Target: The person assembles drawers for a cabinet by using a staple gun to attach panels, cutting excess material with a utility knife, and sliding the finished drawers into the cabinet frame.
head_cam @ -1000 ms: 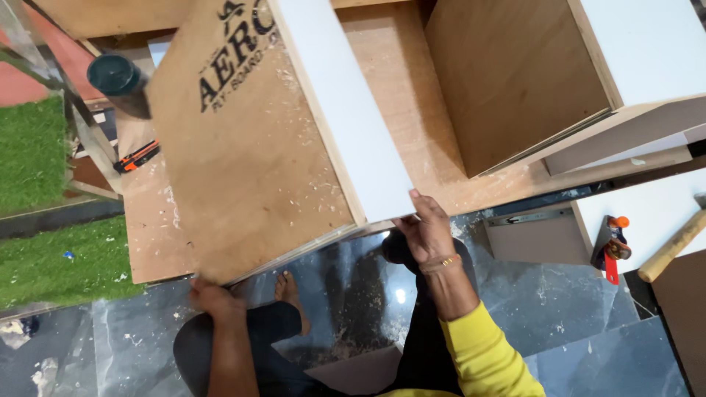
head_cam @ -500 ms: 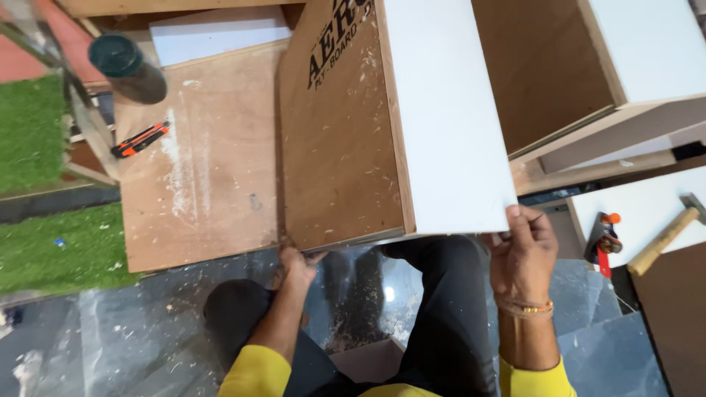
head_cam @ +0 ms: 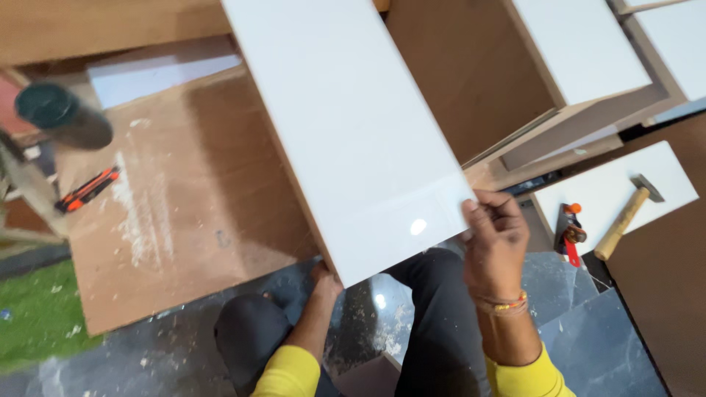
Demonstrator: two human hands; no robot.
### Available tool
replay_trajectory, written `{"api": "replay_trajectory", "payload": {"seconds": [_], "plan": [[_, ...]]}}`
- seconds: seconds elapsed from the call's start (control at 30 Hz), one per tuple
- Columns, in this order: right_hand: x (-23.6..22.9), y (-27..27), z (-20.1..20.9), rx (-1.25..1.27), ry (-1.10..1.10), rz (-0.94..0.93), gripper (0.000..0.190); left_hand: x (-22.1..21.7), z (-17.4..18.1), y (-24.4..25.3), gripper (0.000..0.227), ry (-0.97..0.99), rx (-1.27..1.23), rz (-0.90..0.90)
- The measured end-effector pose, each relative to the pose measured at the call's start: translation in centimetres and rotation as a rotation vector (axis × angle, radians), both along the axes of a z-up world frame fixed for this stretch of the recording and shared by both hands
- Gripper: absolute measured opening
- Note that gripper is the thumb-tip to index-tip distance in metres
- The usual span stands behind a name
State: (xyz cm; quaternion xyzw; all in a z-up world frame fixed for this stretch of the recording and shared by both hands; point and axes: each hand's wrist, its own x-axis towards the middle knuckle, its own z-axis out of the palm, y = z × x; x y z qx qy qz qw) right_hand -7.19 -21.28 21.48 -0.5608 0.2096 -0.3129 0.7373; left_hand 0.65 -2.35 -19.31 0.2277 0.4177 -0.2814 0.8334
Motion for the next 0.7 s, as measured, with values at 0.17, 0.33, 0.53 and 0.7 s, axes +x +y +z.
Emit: {"api": "replay_trajectory", "payload": {"seconds": [0.17,0.33,0.53,0.7], "plan": [[-0.2,-0.4,-0.6,0.067,-0.012,-0.021,0.010,0.2,-0.9,-0.5,0.057,0.003,-0.046,0.023],[-0.5,0.0,-2.0,0.109,-0.052,-0.045,0.013,0.8,-0.7,0.7,0.057,-0.073,-0.045,-0.012],[-0.4,-0.4,-2.4,0.148,-0.098,0.003,0.016,0.3,5.9,0.4,0.055,-0.334,0.010,-0.024],[-0.9,0.1,-2.2,0.142,-0.089,-0.022,0.016,0.9,15.8,-0.3,0.052,-0.518,0.047,-0.065]]}}
